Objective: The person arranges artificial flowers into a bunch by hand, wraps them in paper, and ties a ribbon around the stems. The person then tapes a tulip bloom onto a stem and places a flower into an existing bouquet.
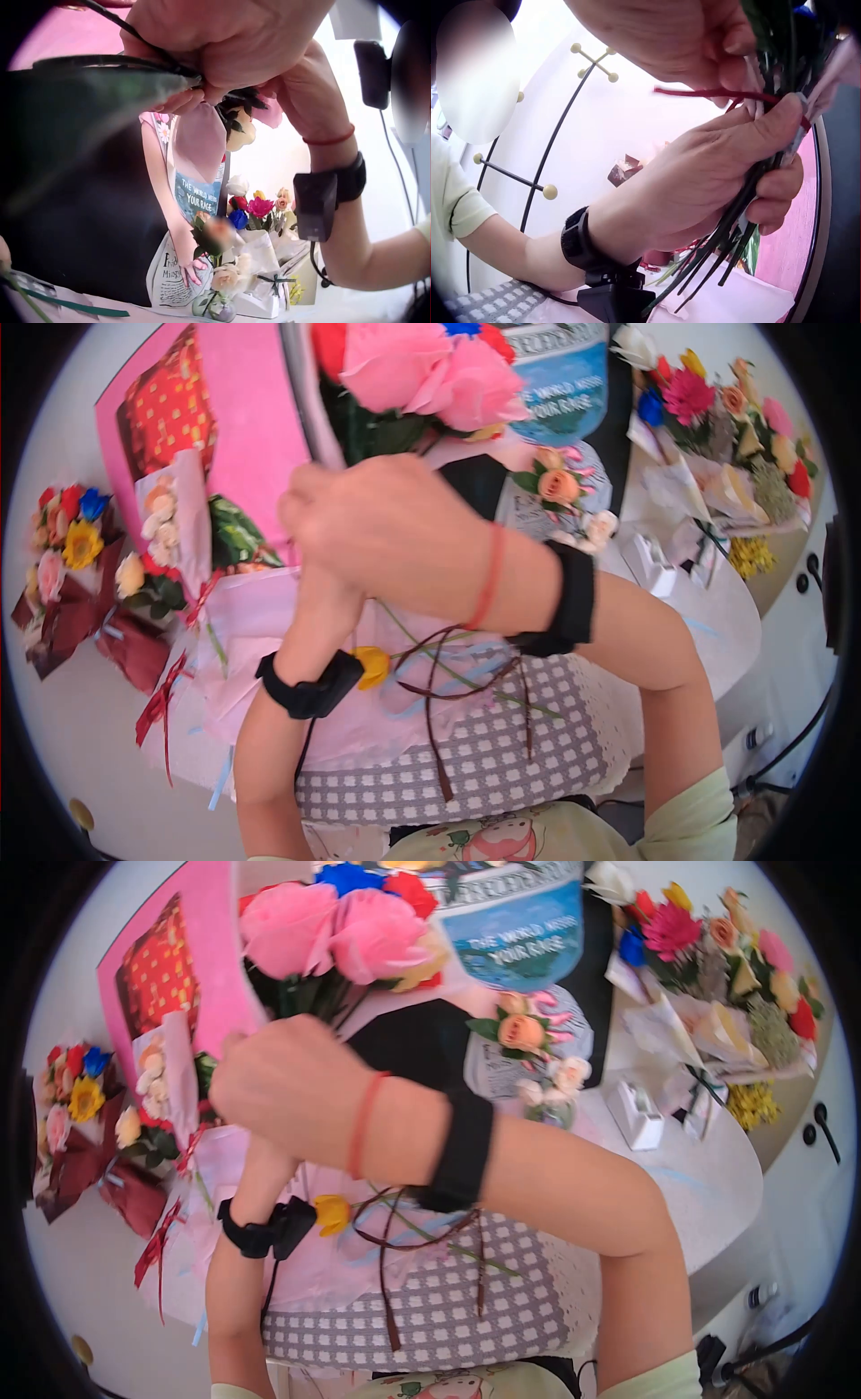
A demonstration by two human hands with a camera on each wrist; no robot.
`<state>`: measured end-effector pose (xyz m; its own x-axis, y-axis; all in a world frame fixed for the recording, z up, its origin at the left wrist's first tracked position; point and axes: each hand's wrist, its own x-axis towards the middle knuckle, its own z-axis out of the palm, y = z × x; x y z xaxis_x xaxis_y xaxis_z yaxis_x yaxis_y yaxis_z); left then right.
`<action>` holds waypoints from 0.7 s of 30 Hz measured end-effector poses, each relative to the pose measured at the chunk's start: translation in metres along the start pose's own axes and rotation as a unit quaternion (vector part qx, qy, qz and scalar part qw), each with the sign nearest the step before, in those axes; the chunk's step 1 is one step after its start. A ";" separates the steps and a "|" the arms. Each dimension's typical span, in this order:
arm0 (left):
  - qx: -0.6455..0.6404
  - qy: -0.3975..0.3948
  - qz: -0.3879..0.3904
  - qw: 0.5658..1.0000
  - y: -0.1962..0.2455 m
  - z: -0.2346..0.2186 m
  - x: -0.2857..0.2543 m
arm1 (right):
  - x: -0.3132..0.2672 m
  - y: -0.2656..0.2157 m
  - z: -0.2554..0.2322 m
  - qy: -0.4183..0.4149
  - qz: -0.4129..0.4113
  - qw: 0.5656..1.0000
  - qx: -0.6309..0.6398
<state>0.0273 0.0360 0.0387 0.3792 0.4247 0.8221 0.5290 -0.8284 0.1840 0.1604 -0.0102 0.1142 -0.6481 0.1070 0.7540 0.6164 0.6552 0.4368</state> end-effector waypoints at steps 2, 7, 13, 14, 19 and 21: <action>0.045 0.041 0.092 0.994 -0.004 0.005 -0.003 | 0.001 -0.006 0.009 0.006 0.004 1.000 -0.001; -0.103 -0.003 -0.053 0.993 -0.012 -0.002 -0.006 | -0.006 -0.011 0.009 0.031 0.019 0.998 0.047; -0.211 -0.063 -0.201 0.954 -0.016 -0.005 -0.005 | -0.028 0.005 0.020 0.195 0.098 0.953 0.208; -0.323 -0.056 -0.214 0.920 -0.014 -0.002 -0.003 | -0.033 0.012 0.021 0.213 0.065 0.959 0.176; -0.515 -0.149 -0.254 0.805 0.019 0.002 0.014 | -0.051 0.020 0.011 0.202 0.068 0.945 0.247; -0.523 -0.124 -0.288 0.793 0.025 0.000 0.016 | -0.059 0.020 0.015 0.183 0.085 0.917 0.344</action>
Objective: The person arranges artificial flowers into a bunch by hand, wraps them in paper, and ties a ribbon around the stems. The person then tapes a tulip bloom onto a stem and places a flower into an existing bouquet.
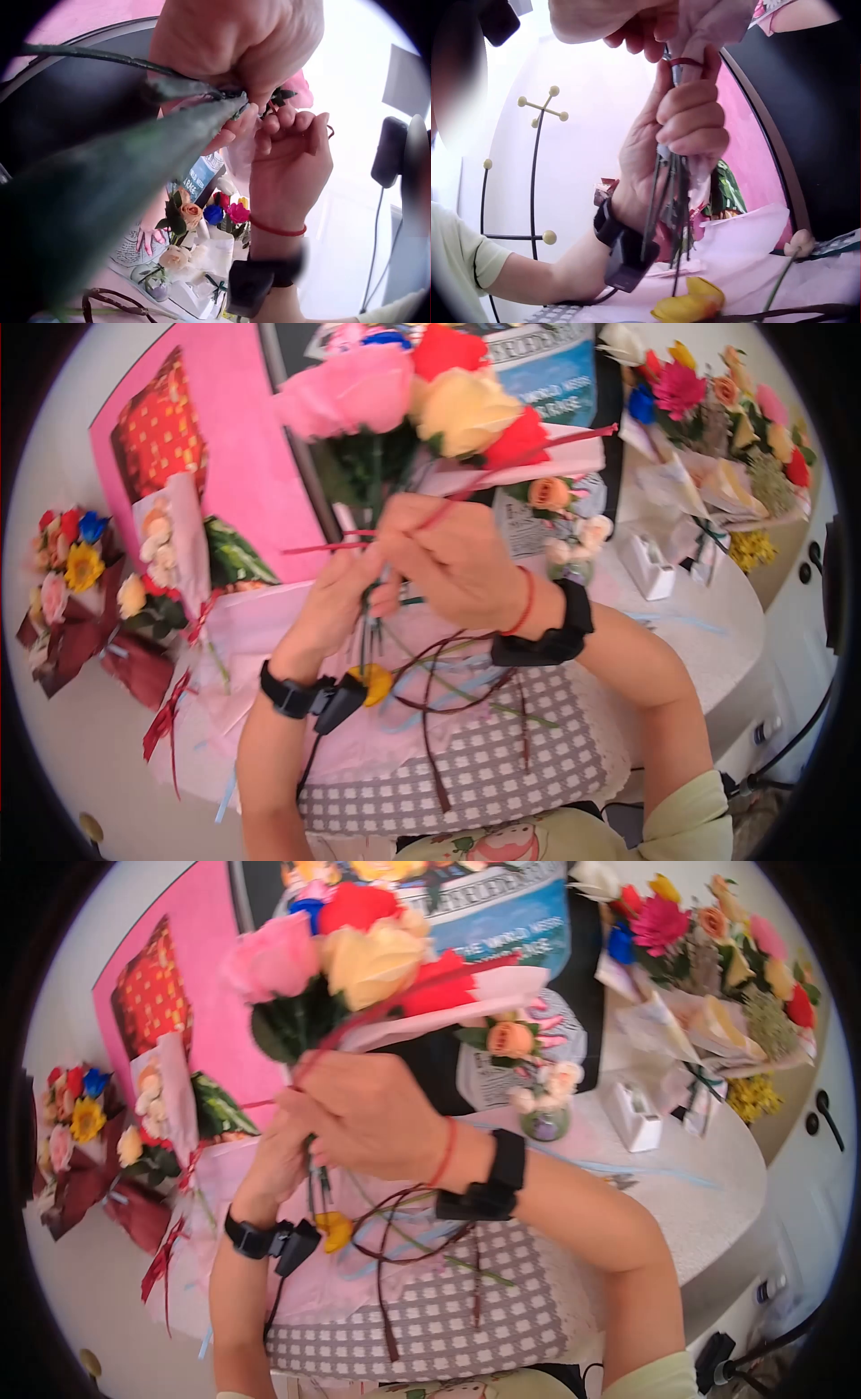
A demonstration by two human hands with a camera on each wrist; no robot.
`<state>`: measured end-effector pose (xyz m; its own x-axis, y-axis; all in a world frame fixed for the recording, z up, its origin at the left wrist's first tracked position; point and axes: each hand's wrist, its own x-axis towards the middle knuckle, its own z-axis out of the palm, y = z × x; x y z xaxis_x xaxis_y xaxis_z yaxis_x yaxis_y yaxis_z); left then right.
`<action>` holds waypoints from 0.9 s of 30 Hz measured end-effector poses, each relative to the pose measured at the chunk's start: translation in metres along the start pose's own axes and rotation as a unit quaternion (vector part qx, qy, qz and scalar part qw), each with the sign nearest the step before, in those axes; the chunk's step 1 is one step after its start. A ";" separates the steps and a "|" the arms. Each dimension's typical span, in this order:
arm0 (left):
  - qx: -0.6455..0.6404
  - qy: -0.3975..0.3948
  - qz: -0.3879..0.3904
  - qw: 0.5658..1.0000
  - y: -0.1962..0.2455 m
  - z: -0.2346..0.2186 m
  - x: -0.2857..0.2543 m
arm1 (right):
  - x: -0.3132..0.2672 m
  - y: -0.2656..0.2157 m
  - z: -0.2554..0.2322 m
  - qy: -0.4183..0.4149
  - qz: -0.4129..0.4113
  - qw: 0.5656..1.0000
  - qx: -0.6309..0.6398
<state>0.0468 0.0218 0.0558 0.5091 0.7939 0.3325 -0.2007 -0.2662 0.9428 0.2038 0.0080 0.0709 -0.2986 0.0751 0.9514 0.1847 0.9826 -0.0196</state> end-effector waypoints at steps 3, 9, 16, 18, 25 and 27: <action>-0.061 -0.056 0.000 0.997 -0.001 -0.007 0.003 | -0.011 0.007 -0.006 -0.023 -0.032 0.999 0.007; -0.122 -0.124 -0.009 0.985 -0.010 -0.012 0.010 | -0.027 0.013 -0.001 0.031 0.110 0.981 0.154; -0.152 -0.044 -0.011 0.987 0.002 -0.001 0.005 | -0.031 0.002 0.008 0.096 0.245 0.925 0.274; -0.153 -0.065 0.005 0.986 0.002 -0.001 0.005 | -0.021 0.010 0.001 0.142 0.296 0.866 0.376; -0.075 -0.110 0.062 0.989 0.003 0.003 0.002 | -0.024 0.046 0.000 0.132 0.487 0.576 0.644; -0.027 -0.159 0.049 0.986 0.007 0.012 -0.002 | -0.020 0.055 0.003 0.048 0.497 0.645 0.578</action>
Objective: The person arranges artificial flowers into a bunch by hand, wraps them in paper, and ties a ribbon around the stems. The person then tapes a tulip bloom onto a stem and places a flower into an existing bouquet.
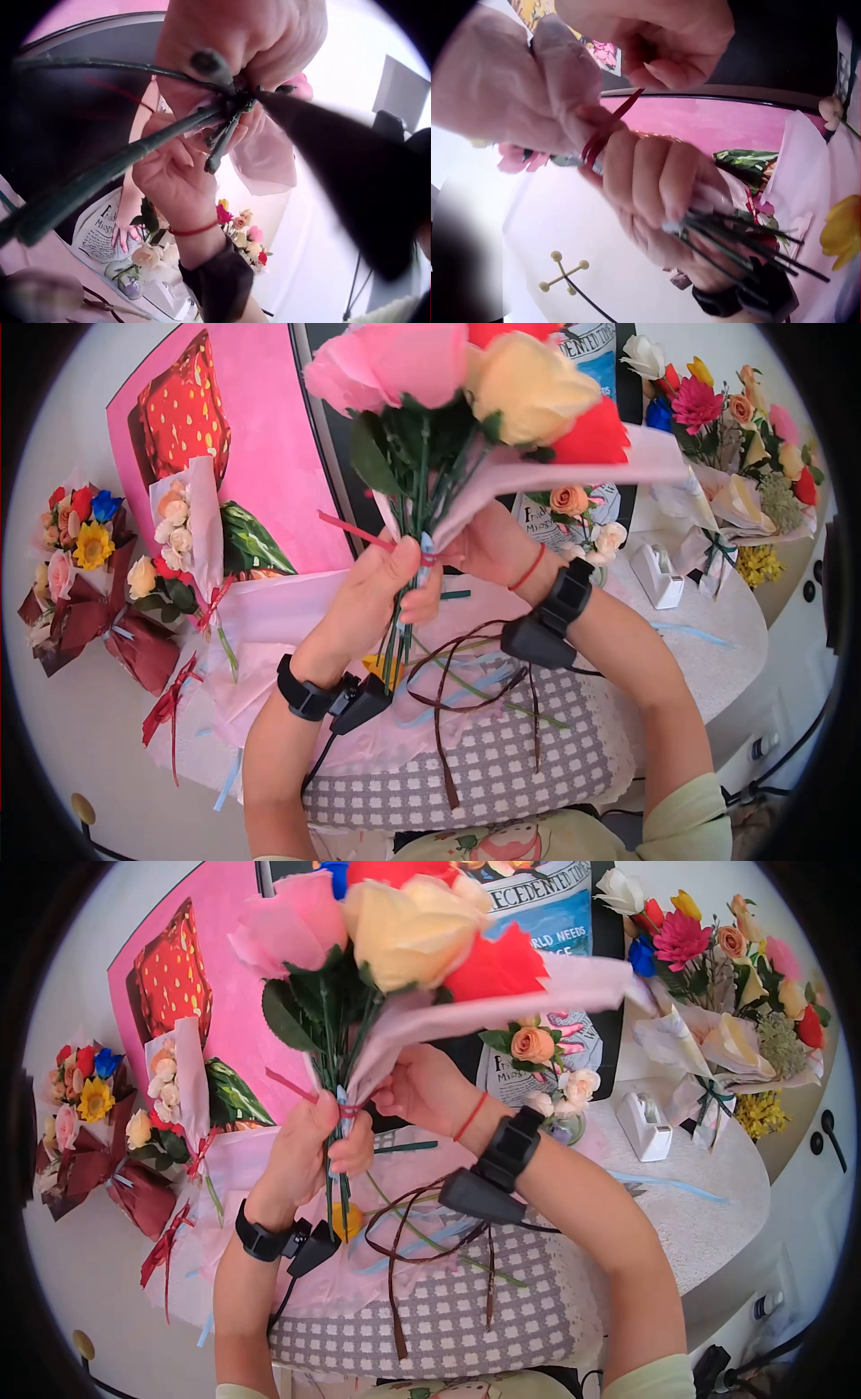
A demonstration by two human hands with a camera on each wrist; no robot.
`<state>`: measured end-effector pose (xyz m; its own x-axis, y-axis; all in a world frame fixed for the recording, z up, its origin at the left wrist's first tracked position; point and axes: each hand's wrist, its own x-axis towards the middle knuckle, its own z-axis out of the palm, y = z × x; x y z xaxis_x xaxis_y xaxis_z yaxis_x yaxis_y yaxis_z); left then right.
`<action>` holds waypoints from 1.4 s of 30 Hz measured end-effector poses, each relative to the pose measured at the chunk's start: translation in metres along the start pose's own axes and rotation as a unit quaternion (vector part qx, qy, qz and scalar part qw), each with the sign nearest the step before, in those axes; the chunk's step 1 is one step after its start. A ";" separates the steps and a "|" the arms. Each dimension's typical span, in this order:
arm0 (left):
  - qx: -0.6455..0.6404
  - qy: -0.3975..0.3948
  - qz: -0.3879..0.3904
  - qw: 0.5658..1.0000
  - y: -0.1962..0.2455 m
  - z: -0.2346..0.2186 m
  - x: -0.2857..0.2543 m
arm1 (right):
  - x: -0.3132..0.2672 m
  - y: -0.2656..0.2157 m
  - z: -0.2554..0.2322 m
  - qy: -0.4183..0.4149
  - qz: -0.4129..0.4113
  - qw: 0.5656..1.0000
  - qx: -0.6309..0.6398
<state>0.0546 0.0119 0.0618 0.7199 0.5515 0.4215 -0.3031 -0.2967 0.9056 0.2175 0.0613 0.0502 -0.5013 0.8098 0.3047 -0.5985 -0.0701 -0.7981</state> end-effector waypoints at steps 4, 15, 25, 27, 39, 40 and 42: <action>0.007 0.020 -0.027 0.999 0.000 0.015 -0.003 | 0.006 -0.016 -0.016 -0.149 -0.084 0.977 -0.125; -0.002 0.002 -0.073 0.997 -0.003 0.018 -0.002 | 0.010 -0.027 -0.062 -0.140 -0.199 0.952 -0.189; -0.083 -0.028 -0.082 0.993 -0.016 0.031 -0.004 | 0.021 0.003 -0.002 -0.147 0.018 0.954 -0.260; -0.003 0.063 -0.020 0.998 -0.012 0.033 -0.001 | 0.027 0.009 -0.012 -0.135 0.052 0.969 -0.201; 0.177 0.275 -0.072 0.942 -0.023 -0.010 0.005 | -0.034 -0.005 0.034 -0.013 -0.162 0.537 -0.828; 0.177 0.274 -0.074 0.942 -0.029 -0.011 0.005 | -0.034 -0.003 0.042 -0.016 -0.299 0.535 -0.790; 0.430 0.227 0.193 0.852 -0.045 -0.016 0.006 | -0.030 -0.001 0.060 -0.015 -0.431 0.523 -0.736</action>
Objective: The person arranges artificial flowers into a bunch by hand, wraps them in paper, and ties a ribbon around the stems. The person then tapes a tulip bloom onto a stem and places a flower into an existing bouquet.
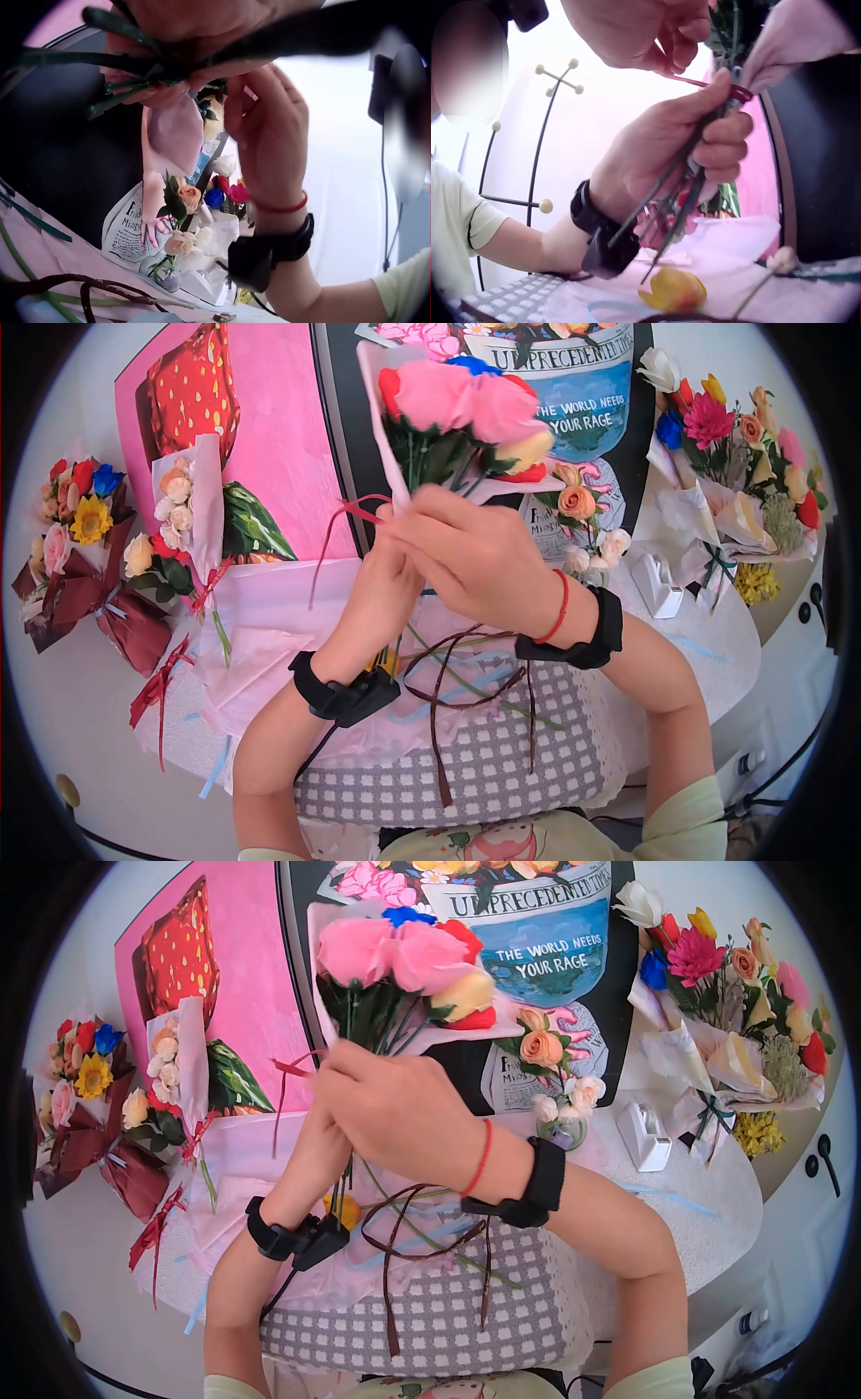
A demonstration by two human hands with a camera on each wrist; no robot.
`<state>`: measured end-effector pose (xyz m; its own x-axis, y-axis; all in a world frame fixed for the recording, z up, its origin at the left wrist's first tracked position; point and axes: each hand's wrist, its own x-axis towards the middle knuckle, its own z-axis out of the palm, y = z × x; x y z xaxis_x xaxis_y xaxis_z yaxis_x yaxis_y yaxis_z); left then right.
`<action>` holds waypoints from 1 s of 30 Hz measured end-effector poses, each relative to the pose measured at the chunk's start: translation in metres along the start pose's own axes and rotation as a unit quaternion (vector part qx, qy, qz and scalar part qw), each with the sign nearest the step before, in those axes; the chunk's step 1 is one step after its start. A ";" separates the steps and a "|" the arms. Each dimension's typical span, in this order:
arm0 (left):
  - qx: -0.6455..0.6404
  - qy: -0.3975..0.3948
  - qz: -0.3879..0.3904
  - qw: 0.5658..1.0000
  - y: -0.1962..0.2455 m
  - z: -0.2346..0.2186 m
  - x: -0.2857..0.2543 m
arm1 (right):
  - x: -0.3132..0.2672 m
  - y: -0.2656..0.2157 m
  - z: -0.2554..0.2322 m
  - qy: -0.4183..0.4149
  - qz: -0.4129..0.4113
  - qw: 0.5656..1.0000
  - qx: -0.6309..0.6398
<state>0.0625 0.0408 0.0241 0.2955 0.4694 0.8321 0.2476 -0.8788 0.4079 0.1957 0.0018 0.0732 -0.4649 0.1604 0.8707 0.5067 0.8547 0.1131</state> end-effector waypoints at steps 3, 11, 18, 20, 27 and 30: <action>0.029 -0.029 -0.124 0.991 0.018 0.002 -0.004 | 0.023 -0.010 0.000 0.053 -0.042 0.995 -0.072; 0.119 -0.042 0.019 0.992 0.022 -0.002 -0.004 | 0.031 -0.018 -0.001 -0.033 -0.002 0.985 -0.169; -0.342 -0.073 -0.269 0.897 0.032 -0.017 0.014 | 0.009 -0.011 -0.011 0.023 0.022 0.999 0.027; -0.463 -0.124 -0.279 0.832 0.023 -0.022 0.014 | 0.000 -0.010 -0.018 0.057 0.046 0.993 0.089; -0.498 -0.164 -0.267 0.809 0.021 -0.019 0.012 | -0.026 0.007 -0.009 0.166 0.202 0.908 0.327; -0.540 -0.165 -0.274 0.778 0.029 -0.019 0.012 | -0.029 0.003 -0.010 0.183 0.238 0.873 0.385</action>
<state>0.0561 0.0192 0.0530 0.6840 0.6386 0.3525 -0.4473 -0.0145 0.8943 0.2181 -0.0051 0.0530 -0.0011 0.5397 0.8419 -0.1244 0.8353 -0.5356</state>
